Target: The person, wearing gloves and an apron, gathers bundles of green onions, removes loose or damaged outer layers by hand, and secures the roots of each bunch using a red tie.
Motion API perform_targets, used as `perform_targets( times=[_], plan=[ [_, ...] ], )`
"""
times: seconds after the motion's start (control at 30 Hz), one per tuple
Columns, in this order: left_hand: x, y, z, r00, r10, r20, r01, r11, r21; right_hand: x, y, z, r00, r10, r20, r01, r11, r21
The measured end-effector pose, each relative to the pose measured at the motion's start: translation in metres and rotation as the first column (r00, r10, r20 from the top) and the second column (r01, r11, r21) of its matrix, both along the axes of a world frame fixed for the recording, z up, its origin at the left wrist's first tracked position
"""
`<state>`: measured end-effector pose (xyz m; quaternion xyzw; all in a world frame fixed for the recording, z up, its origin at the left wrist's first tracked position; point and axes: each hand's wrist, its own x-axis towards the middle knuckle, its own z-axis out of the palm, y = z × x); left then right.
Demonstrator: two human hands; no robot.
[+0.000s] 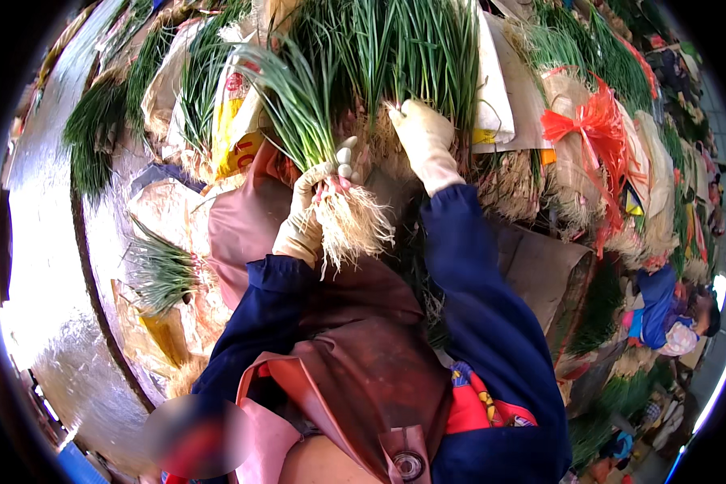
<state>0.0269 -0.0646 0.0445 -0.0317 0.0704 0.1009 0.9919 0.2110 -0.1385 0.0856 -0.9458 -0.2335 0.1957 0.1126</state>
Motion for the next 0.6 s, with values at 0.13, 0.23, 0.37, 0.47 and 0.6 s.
perform_targets(
  times=[0.13,0.23,0.37,0.47,0.6],
  plan=[
    [0.010,-0.008,-0.013,0.998,-0.006,-0.056,0.015,0.987,0.159,-0.042,-0.044,0.019,0.955,0.249,0.162,-0.256,0.966,0.024],
    [0.019,-0.003,-0.030,0.972,-0.123,-0.198,0.168,0.958,0.233,-0.060,-0.067,0.009,0.864,0.434,0.256,-0.482,0.860,0.167],
    [0.008,-0.003,-0.014,0.956,-0.166,-0.243,0.206,0.967,0.152,-0.045,-0.073,0.004,0.781,0.616,0.100,-0.595,0.686,0.420],
    [-0.001,-0.010,0.016,0.953,-0.116,-0.281,0.160,0.977,0.140,-0.015,-0.067,-0.018,0.669,0.245,-0.702,0.247,0.817,0.521],
    [0.012,-0.012,-0.004,0.951,-0.171,-0.257,0.200,0.976,0.091,-0.007,-0.036,-0.054,0.381,0.326,-0.865,0.611,0.614,0.501]
  ],
)
